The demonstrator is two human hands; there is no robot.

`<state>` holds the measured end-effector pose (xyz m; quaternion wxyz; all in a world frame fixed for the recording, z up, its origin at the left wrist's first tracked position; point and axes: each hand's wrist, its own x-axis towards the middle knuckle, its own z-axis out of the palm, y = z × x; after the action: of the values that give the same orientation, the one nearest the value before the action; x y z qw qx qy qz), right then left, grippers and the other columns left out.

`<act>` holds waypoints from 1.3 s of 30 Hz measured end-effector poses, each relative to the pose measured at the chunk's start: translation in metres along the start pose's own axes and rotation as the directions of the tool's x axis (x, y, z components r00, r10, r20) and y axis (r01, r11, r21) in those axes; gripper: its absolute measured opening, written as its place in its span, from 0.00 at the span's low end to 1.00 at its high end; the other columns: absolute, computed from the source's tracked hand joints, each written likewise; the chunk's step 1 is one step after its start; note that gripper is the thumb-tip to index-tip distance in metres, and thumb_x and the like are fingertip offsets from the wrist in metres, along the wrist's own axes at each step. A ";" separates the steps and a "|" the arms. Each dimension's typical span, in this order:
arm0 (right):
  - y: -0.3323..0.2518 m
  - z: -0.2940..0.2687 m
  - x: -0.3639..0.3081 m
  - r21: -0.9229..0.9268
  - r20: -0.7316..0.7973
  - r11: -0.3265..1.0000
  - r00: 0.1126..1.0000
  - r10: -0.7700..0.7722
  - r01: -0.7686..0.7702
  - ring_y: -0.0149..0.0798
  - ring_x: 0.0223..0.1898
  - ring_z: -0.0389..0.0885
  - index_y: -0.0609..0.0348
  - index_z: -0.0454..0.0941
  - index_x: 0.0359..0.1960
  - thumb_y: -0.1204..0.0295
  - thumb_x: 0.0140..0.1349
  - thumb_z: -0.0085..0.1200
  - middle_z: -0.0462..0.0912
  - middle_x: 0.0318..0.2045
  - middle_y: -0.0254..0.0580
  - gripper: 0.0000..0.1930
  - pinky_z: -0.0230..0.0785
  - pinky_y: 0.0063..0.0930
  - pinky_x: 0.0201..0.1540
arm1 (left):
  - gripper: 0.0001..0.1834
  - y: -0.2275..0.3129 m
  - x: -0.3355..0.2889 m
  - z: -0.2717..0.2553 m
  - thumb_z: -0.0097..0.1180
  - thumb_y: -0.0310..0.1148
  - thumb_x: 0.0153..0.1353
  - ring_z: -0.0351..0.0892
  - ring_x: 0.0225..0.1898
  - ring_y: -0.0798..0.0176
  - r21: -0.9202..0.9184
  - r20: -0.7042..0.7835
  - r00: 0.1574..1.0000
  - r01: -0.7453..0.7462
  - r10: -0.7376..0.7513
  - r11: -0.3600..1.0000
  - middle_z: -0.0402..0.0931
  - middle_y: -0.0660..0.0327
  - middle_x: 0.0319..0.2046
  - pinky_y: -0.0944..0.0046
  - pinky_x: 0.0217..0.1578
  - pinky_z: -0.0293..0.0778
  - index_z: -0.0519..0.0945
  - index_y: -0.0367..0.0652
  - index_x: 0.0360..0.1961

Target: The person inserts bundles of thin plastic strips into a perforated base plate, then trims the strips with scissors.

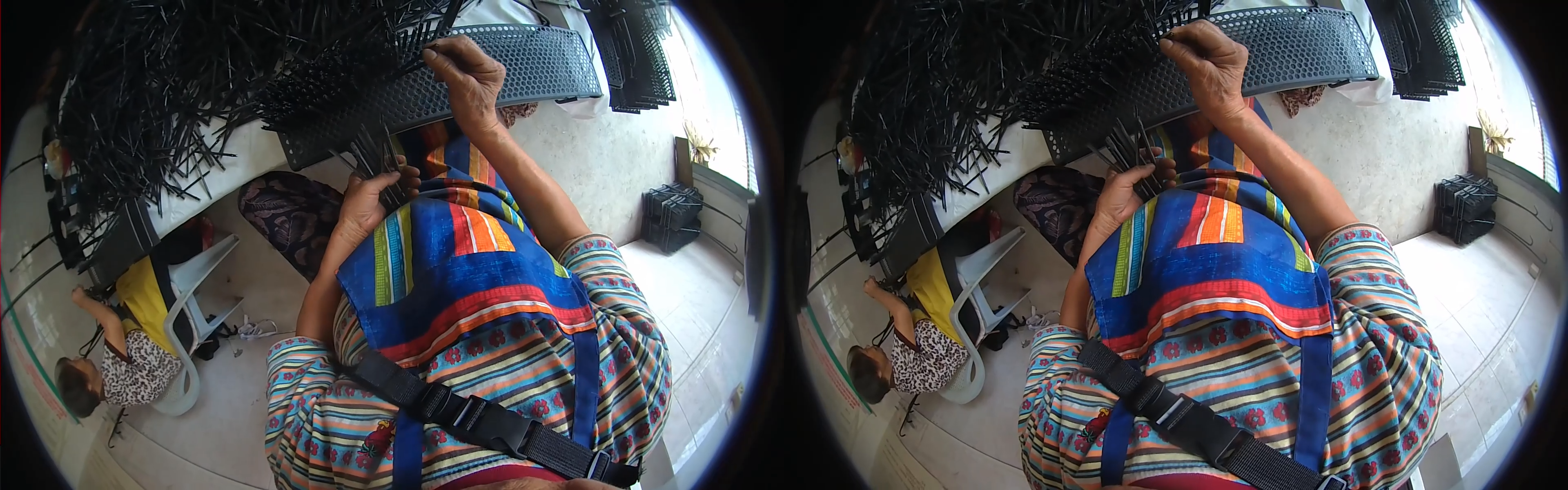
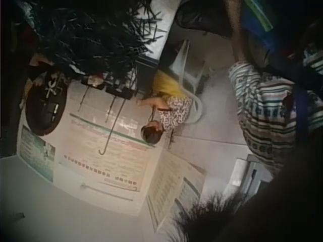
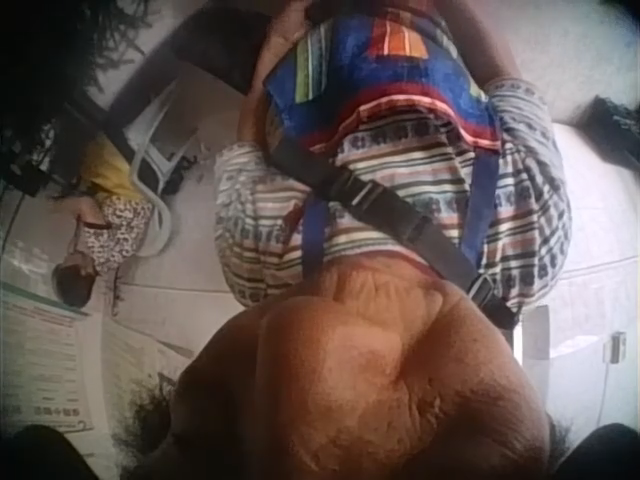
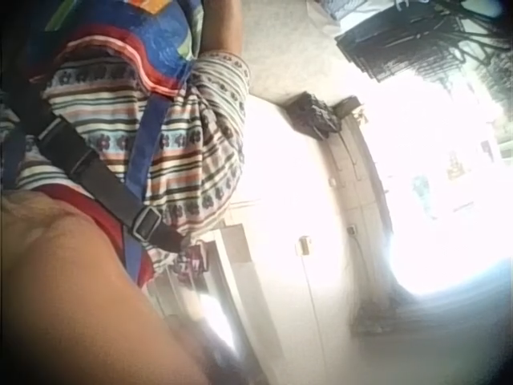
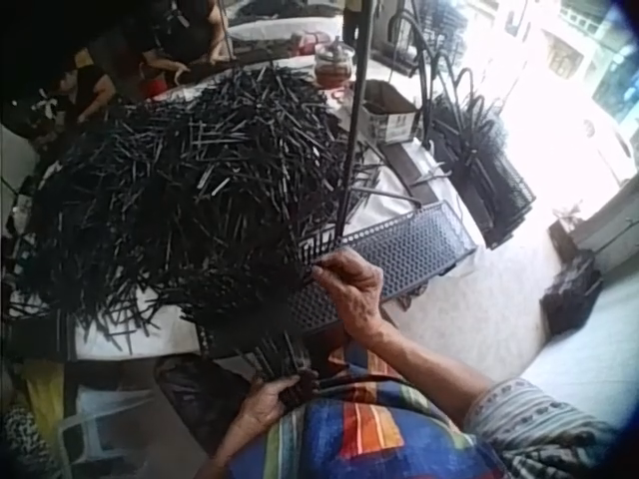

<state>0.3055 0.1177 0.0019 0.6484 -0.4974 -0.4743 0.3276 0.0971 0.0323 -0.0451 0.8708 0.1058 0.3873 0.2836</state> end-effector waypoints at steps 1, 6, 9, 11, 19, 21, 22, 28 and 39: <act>0.002 0.001 0.001 0.000 0.001 1.000 1.000 0.001 -0.001 0.19 0.28 0.74 0.63 0.83 0.33 0.79 0.55 0.65 0.78 0.27 0.27 0.05 0.67 0.14 0.30 | 0.16 -0.003 -0.001 -0.002 0.49 0.21 0.62 0.83 0.41 0.53 -0.001 -0.001 1.000 0.000 0.000 1.000 0.80 0.47 0.41 0.53 0.43 0.81 0.74 0.35 0.52; 0.006 0.003 0.002 -0.035 0.012 0.998 0.999 -0.046 0.047 0.20 0.28 0.74 0.64 0.82 0.32 0.79 0.55 0.65 0.78 0.26 0.28 0.05 0.67 0.14 0.31 | 0.16 0.004 -0.004 0.011 0.49 0.19 0.60 0.84 0.39 0.54 -0.006 -0.020 0.996 -0.093 0.093 0.996 0.81 0.47 0.38 0.54 0.40 0.82 0.75 0.35 0.50; 0.004 0.002 0.005 -0.100 0.044 0.991 0.995 -0.088 0.092 0.20 0.28 0.74 0.64 0.82 0.32 0.78 0.54 0.65 0.78 0.25 0.29 0.05 0.67 0.14 0.31 | 0.15 -0.001 -0.001 0.013 0.49 0.19 0.60 0.84 0.36 0.54 0.029 -0.090 0.993 -0.073 0.076 0.997 0.81 0.48 0.37 0.56 0.38 0.82 0.77 0.35 0.48; 0.002 0.003 0.006 -0.116 0.040 0.990 0.996 -0.080 0.084 0.20 0.27 0.74 0.64 0.83 0.32 0.79 0.54 0.65 0.78 0.25 0.29 0.05 0.66 0.15 0.30 | 0.14 0.001 -0.004 0.015 0.48 0.19 0.61 0.84 0.36 0.54 0.059 -0.087 0.989 -0.117 0.122 0.991 0.81 0.48 0.37 0.55 0.38 0.83 0.76 0.35 0.48; 0.004 0.021 0.008 -0.378 0.238 0.895 0.959 -0.156 0.239 0.36 0.25 0.81 0.57 0.85 0.30 0.74 0.49 0.67 0.79 0.25 0.38 0.06 0.70 0.24 0.28 | 0.09 -0.001 0.002 0.011 0.52 0.21 0.62 0.84 0.35 0.54 -0.030 -0.129 0.989 -0.080 0.075 0.996 0.81 0.49 0.35 0.55 0.36 0.83 0.77 0.34 0.44; -0.001 0.028 0.009 -0.488 0.273 0.826 0.948 -0.161 0.281 0.33 0.25 0.80 0.57 0.85 0.31 0.75 0.51 0.66 0.80 0.25 0.36 0.06 0.70 0.23 0.28 | 0.09 0.003 0.001 0.014 0.53 0.21 0.60 0.84 0.35 0.55 -0.007 -0.164 0.984 -0.068 0.066 0.998 0.81 0.48 0.36 0.58 0.35 0.83 0.77 0.33 0.43; -0.002 0.030 0.011 -0.588 0.308 0.742 0.937 -0.162 0.322 0.31 0.25 0.80 0.58 0.85 0.33 0.77 0.52 0.65 0.80 0.26 0.34 0.06 0.71 0.22 0.28 | 0.09 0.002 0.002 0.014 0.53 0.21 0.60 0.84 0.35 0.55 -0.008 -0.165 0.984 -0.068 0.066 0.998 0.81 0.48 0.36 0.58 0.35 0.83 0.77 0.33 0.43; 0.000 0.034 0.022 -0.554 0.314 0.750 0.925 -0.214 0.361 0.41 0.28 0.83 0.51 0.85 0.31 0.68 0.52 0.64 0.80 0.27 0.34 0.06 0.74 0.33 0.30 | 0.13 0.002 0.005 0.007 0.55 0.26 0.62 0.83 0.40 0.53 -0.033 -0.111 0.992 -0.056 0.052 0.998 0.81 0.48 0.40 0.52 0.40 0.82 0.76 0.36 0.48; -0.001 0.013 -0.008 -0.624 0.384 0.757 0.920 0.081 0.194 0.42 0.26 0.82 0.57 0.85 0.32 0.67 0.52 0.64 0.82 0.25 0.43 0.09 0.73 0.32 0.30 | 0.11 0.002 0.008 -0.003 0.55 0.29 0.61 0.82 0.40 0.52 -0.123 -0.048 0.998 -0.038 0.033 0.992 0.80 0.47 0.38 0.53 0.42 0.79 0.77 0.34 0.43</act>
<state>0.2901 0.1149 0.0011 0.3376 -0.6012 -0.6919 0.2140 0.0984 0.0387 -0.0517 0.8614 0.0521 0.3871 0.3248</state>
